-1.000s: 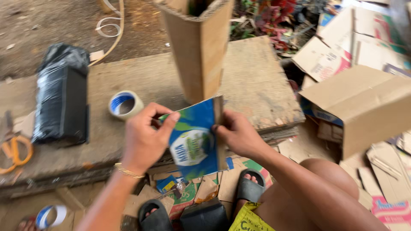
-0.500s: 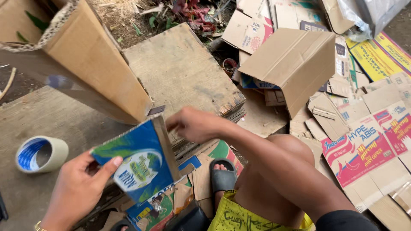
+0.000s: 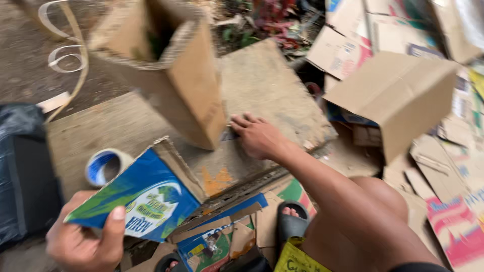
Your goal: The person assembles a rectangular cardboard box by folding and taping the flaps. They use a utility knife to cut a piece of printed cardboard and attach it to the box, then secure the seams with clear packing tape.
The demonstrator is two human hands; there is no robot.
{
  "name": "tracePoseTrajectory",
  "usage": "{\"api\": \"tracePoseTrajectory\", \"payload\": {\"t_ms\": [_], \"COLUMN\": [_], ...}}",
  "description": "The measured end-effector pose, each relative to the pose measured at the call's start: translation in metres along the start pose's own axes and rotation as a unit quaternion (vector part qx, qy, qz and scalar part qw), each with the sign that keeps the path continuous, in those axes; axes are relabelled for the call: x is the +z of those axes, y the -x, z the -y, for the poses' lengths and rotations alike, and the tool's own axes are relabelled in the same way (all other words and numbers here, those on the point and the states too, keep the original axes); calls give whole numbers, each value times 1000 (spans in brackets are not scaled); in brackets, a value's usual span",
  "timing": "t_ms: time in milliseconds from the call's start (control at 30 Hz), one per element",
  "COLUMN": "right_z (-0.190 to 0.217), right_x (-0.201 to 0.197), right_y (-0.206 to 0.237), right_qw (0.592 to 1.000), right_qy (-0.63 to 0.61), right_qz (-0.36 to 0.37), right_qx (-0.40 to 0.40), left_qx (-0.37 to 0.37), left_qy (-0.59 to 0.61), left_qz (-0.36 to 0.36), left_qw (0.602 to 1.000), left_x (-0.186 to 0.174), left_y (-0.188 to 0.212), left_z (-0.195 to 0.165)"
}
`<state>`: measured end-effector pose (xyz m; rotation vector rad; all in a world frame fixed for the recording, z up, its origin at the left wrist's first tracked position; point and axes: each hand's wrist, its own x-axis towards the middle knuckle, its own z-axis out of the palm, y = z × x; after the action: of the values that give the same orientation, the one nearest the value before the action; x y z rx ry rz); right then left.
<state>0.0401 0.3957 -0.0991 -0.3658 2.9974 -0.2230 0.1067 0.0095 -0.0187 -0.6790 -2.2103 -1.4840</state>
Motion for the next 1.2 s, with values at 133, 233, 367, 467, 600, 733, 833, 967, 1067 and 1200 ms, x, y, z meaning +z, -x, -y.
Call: {"api": "tracePoseTrajectory", "payload": {"t_ms": [133, 233, 367, 467, 600, 733, 833, 967, 1067, 1200], "right_z": [2, 7, 15, 18, 25, 35, 41, 50, 55, 58], "right_x": [2, -1, 1, 5, 9, 7, -1, -11, -18, -28], "right_y": [-3, 3, 13, 17, 29, 47, 61, 73, 70, 55], "right_qw": [999, 999, 997, 995, 995, 988, 992, 994, 988, 935], "right_qy": [38, 48, 69, 95, 92, 117, 63, -27, -136, -253], "right_qz": [13, 13, 32, 1, -5, -65, -66, -74, -37, -245], "right_qx": [19, 3, -2, -24, -32, -83, -91, -72, 67, 47], "left_qx": [14, 6, 22, 26, 43, 40, 27, 7, 27, 23], "left_qy": [-36, -31, -25, -15, -44, -44, -54, -52, -49, -40], "left_qz": [-34, -33, -30, -35, -27, -26, -27, -40, -49, -53], "left_qw": [999, 999, 999, 999, 998, 998, 998, 998, 997, 998], "left_x": [-13, -20, -23, -22, -24, -25, -25, -20, -17, -15], "left_y": [-10, -17, -24, -26, -29, -30, -31, -33, -37, -40], "left_z": [-6, -7, -3, -1, -1, 0, 2, 4, 5, 4]}}
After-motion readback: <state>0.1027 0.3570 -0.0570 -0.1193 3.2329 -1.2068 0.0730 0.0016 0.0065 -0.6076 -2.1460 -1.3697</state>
